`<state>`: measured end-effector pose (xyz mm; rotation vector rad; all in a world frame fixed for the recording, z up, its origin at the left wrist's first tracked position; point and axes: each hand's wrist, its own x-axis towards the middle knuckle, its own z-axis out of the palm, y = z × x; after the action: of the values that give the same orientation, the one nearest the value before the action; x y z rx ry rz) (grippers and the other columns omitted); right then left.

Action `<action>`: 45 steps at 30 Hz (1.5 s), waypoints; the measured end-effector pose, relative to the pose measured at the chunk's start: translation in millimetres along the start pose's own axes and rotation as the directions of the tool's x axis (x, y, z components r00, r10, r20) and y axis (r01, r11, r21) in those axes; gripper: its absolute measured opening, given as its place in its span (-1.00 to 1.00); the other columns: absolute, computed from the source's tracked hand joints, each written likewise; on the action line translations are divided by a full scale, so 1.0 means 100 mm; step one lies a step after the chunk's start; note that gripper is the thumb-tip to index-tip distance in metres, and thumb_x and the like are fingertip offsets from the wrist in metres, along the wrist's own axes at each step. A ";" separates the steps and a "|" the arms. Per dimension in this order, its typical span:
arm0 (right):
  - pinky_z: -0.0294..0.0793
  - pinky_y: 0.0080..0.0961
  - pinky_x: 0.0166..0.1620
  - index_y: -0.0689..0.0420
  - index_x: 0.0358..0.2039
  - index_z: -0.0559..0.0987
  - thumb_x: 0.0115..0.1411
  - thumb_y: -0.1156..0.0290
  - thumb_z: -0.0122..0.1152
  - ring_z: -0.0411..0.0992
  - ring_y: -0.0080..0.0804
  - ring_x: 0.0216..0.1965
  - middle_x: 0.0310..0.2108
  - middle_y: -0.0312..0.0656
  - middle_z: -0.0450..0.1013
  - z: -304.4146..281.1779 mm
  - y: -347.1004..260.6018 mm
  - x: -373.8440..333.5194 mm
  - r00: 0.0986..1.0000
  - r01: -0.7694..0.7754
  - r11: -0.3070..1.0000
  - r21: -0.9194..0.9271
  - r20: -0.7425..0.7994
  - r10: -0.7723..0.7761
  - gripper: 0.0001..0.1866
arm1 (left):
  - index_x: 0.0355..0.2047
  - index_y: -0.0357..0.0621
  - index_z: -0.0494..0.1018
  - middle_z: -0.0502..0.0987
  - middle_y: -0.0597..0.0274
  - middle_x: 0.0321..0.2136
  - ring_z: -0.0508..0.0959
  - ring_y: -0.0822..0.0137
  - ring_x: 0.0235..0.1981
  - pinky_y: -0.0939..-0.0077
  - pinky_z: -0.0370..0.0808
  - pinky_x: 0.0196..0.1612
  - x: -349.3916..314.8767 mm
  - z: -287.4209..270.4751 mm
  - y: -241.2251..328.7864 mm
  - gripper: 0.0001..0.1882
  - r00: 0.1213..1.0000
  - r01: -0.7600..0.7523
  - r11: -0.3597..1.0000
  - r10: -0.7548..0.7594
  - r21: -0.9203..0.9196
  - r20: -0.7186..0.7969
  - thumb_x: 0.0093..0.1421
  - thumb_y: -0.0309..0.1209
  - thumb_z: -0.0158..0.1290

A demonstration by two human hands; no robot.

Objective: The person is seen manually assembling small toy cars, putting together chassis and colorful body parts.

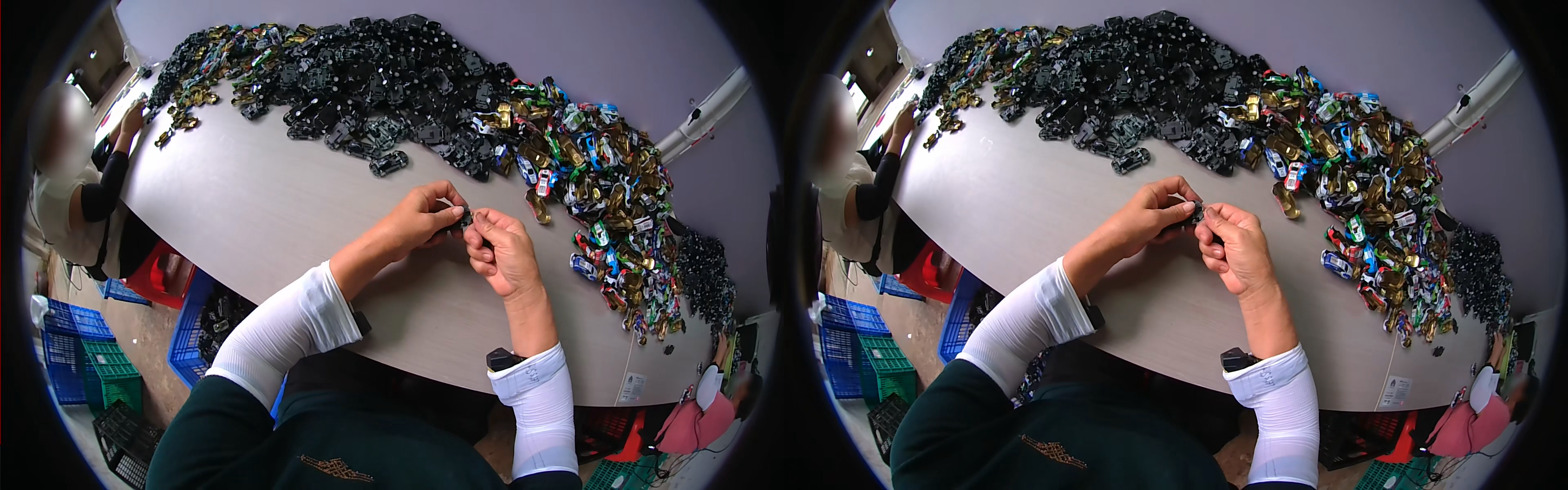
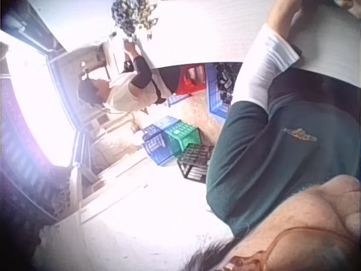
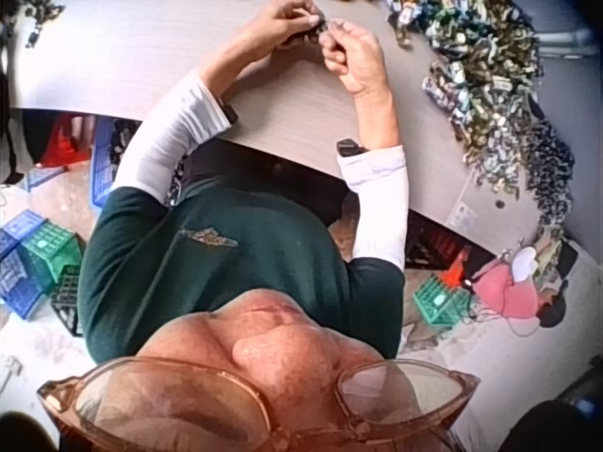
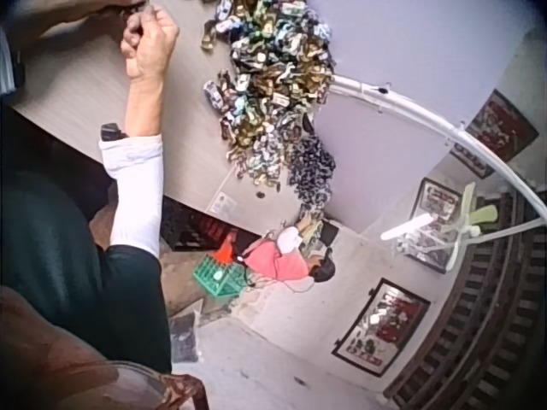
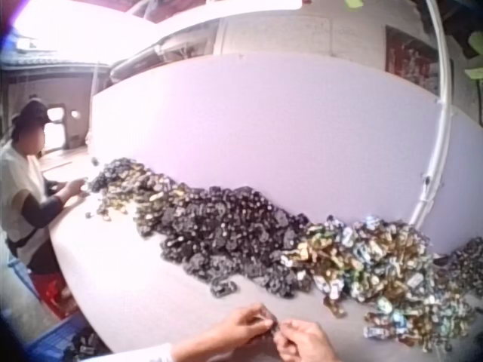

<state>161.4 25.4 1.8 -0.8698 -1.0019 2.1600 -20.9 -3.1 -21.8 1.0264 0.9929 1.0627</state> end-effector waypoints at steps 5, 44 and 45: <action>-0.01 -0.79 -0.75 0.18 -0.38 0.38 0.33 0.39 -0.01 0.11 -0.73 -0.72 -0.56 -0.26 0.31 0.02 0.03 0.00 1.000 0.009 0.999 0.031 -0.023 -0.008 -0.84 | -0.22 -0.09 0.39 0.49 0.37 -0.50 0.25 0.67 -0.66 0.77 0.11 -0.65 -0.01 0.04 0.00 -0.89 0.999 -0.046 0.998 0.046 0.034 -0.009 0.31 -0.36 -0.02; 0.18 -0.69 -0.59 0.29 -0.22 0.55 0.28 0.50 -0.03 0.21 -0.72 -0.66 -0.68 -0.39 0.33 0.03 0.07 0.06 0.928 0.177 0.810 -0.559 -0.180 -0.327 -0.80 | -0.03 -0.36 0.42 0.51 0.26 -0.51 0.46 0.52 -0.57 0.66 0.41 -0.53 0.02 -0.06 -0.01 -0.63 1.000 -0.024 1.000 0.024 0.003 0.018 0.14 -0.50 0.11; 0.15 -0.72 -0.60 0.26 -0.28 0.54 0.29 0.50 -0.04 0.17 -0.75 -0.67 -0.70 -0.41 0.31 0.08 0.08 0.04 0.954 0.146 0.830 -0.539 -0.146 -0.263 -0.83 | -0.04 -0.35 0.42 0.51 0.25 -0.49 0.48 0.51 -0.56 0.65 0.43 -0.52 0.03 -0.07 -0.01 -0.64 0.996 -0.050 0.999 0.051 0.017 -0.070 0.15 -0.49 0.12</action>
<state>151.3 20.6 -1.4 -1.1527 -1.5284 1.5830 -26.8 0.6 -25.1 1.0373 1.0379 1.1414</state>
